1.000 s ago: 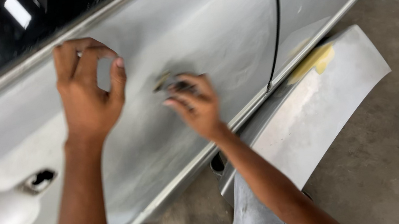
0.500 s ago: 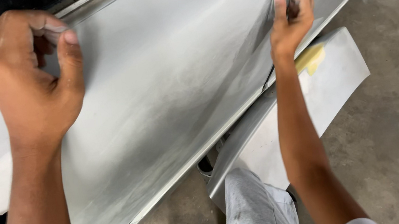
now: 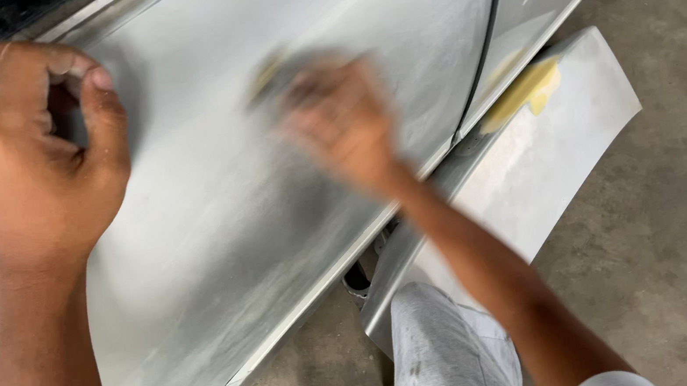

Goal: The person sands the exterior surface of a silver car door using a sanding block. They work around the door handle recess and along the panel edges, repeatedly rubbing the surface to smooth it.

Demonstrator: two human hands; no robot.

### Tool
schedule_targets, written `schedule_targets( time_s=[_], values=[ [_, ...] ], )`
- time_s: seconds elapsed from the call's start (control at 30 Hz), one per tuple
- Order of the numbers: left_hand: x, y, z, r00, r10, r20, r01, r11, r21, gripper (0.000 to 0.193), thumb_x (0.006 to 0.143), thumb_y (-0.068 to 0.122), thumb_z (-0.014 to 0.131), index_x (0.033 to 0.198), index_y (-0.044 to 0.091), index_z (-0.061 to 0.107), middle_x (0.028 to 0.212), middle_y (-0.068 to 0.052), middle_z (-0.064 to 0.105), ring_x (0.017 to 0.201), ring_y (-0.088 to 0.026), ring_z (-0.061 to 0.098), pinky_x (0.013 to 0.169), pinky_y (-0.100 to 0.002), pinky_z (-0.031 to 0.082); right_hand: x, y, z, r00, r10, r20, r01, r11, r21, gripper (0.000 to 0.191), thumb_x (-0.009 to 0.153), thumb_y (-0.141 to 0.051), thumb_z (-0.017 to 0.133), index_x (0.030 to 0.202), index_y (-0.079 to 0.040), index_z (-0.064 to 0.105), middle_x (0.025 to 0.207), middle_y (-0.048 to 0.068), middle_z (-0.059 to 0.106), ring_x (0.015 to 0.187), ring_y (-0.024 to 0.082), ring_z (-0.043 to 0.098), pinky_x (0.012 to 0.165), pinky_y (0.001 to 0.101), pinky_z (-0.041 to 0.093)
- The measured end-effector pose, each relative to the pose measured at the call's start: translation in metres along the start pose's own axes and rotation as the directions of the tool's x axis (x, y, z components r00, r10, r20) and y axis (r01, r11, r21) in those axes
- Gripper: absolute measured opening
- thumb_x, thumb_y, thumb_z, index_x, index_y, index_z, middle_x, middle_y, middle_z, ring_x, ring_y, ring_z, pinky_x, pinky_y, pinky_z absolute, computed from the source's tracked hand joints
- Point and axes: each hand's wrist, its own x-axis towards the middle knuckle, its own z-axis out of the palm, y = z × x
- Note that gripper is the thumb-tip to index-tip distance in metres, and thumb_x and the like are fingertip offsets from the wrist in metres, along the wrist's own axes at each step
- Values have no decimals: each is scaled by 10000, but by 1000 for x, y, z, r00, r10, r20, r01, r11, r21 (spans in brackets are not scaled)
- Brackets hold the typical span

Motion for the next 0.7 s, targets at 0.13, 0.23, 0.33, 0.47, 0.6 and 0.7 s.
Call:
schedule_targets(
  time_s=[0.13,0.23,0.33,0.47,0.6,0.7],
  values=[
    [-3,-1,4,999,-23,-41,19,995,-94,71,996,-98,612,973,-36,639,958,-127,697,765,-180,597,708,-264,459,41,109,-130,979,-149,-136,86,918,-387,186,1104,-132,790,1137,10,676,1063,83,628,909,192,569,722,295,472],
    [-5,-3,9,998,-11,-68,3,993,-115,81,978,-106,608,974,-39,653,929,-125,690,727,-170,597,689,-259,460,55,148,-172,968,82,-238,-156,938,-310,284,1051,-205,836,1082,17,662,965,68,621,820,139,583,728,270,508],
    [-4,-4,11,994,-11,-106,0,995,-103,76,966,-106,629,974,-45,673,871,-124,680,680,-174,596,659,-268,458,50,118,-132,962,-19,-271,-82,931,-355,255,1036,-200,789,1054,9,644,1027,67,624,831,152,606,702,277,510],
    [-6,2,8,997,4,-81,-12,996,-90,79,960,-108,633,984,-45,674,866,-120,682,691,-174,612,666,-265,472,-2,4,-6,995,74,-66,-76,997,-32,247,986,-78,745,1202,-14,644,1280,118,598,975,150,724,702,260,624],
    [-10,9,6,1000,14,-11,-15,998,-69,84,957,-110,634,989,-42,670,874,-116,687,712,-171,634,683,-258,494,-49,-73,62,887,-325,327,380,917,-119,299,957,-131,863,1183,-75,676,1362,146,571,1106,268,628,925,394,582],
    [-8,10,4,999,26,-20,-27,997,-66,88,954,-112,635,994,-40,668,880,-114,691,728,-169,651,696,-253,510,-25,-45,19,974,-73,215,29,980,199,386,924,-65,823,1267,-75,645,1407,33,610,1208,218,629,1042,362,590]
  ],
)
